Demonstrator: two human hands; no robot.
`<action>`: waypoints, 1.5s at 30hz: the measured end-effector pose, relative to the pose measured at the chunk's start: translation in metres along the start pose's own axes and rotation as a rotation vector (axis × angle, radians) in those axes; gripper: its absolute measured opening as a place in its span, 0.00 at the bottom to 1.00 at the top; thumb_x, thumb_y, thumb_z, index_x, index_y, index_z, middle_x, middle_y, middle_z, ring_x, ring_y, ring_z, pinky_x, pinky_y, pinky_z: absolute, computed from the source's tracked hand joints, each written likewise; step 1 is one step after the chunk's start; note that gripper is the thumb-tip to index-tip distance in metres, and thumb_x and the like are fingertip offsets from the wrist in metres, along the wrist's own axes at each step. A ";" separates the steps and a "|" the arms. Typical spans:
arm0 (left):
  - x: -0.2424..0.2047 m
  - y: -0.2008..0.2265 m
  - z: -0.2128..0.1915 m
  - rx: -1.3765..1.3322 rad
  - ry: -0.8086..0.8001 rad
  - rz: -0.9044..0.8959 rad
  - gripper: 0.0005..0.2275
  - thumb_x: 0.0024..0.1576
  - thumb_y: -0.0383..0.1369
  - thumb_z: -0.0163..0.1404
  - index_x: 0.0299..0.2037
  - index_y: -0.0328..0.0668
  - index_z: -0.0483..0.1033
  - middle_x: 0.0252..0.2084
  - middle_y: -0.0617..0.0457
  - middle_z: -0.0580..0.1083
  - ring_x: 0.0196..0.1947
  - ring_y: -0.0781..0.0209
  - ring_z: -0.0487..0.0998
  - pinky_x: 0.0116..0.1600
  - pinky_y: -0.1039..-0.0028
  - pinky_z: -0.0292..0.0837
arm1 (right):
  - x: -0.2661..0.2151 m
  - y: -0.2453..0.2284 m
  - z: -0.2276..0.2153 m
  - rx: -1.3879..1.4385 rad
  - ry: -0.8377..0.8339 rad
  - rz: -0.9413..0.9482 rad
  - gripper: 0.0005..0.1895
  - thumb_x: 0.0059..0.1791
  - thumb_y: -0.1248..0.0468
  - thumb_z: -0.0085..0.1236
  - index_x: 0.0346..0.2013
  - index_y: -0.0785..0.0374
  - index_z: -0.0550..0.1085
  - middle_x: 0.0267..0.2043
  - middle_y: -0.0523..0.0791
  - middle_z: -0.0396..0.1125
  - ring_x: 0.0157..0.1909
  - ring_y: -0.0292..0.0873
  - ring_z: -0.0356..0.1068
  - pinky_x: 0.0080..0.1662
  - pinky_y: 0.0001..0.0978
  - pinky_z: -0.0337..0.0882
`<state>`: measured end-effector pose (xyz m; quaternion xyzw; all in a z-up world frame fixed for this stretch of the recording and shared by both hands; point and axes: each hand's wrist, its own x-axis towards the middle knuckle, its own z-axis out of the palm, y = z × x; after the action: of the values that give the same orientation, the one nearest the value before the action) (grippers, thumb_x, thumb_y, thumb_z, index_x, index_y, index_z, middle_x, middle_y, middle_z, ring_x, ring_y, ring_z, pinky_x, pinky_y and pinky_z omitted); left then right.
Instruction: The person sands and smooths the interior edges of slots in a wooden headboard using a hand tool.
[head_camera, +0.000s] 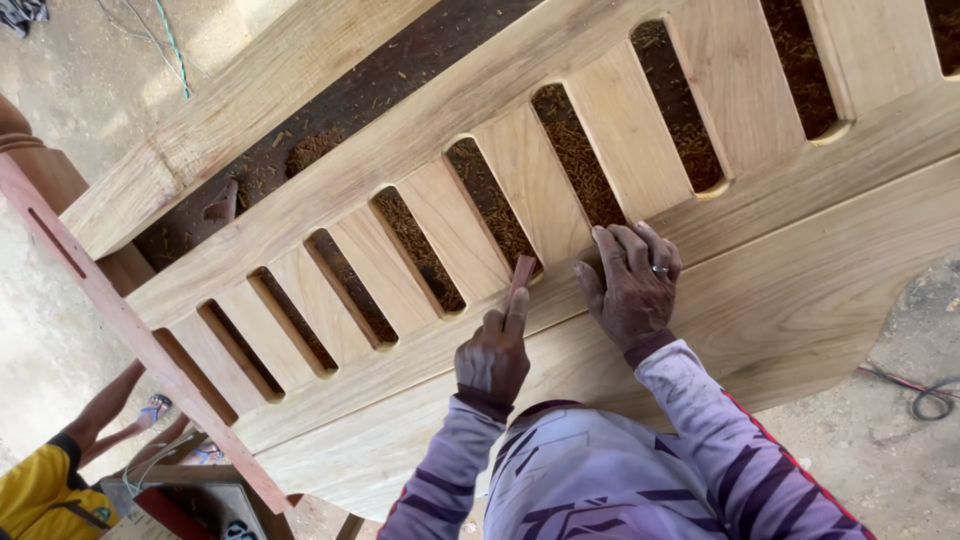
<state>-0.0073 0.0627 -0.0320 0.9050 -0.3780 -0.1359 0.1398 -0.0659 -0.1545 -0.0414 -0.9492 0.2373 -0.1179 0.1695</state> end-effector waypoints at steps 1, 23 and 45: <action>-0.002 0.004 0.001 -0.004 0.002 -0.002 0.27 0.58 0.24 0.49 0.69 0.51 0.63 0.28 0.50 0.69 0.17 0.57 0.73 0.19 0.63 0.70 | -0.001 0.001 0.000 -0.003 -0.001 -0.003 0.26 0.54 0.50 0.61 0.62 0.59 0.74 0.63 0.46 0.66 0.70 0.52 0.59 0.70 0.52 0.54; 0.005 0.013 -0.015 0.026 -0.064 -0.112 0.28 0.55 0.23 0.47 0.69 0.50 0.65 0.29 0.48 0.70 0.20 0.56 0.75 0.21 0.62 0.71 | 0.000 -0.001 -0.003 0.001 0.002 -0.003 0.25 0.55 0.49 0.60 0.62 0.60 0.74 0.63 0.47 0.66 0.69 0.54 0.59 0.69 0.53 0.54; 0.093 -0.004 -0.064 -0.136 -0.759 -0.080 0.33 0.51 0.20 0.41 0.72 0.45 0.57 0.31 0.34 0.74 0.31 0.37 0.77 0.41 0.47 0.74 | 0.001 0.004 -0.001 0.013 0.013 0.016 0.24 0.53 0.50 0.62 0.61 0.57 0.75 0.62 0.44 0.66 0.69 0.51 0.59 0.68 0.51 0.56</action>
<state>0.0802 0.0079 0.0126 0.7931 -0.3573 -0.4913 0.0443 -0.0668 -0.1583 -0.0413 -0.9454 0.2454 -0.1242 0.1751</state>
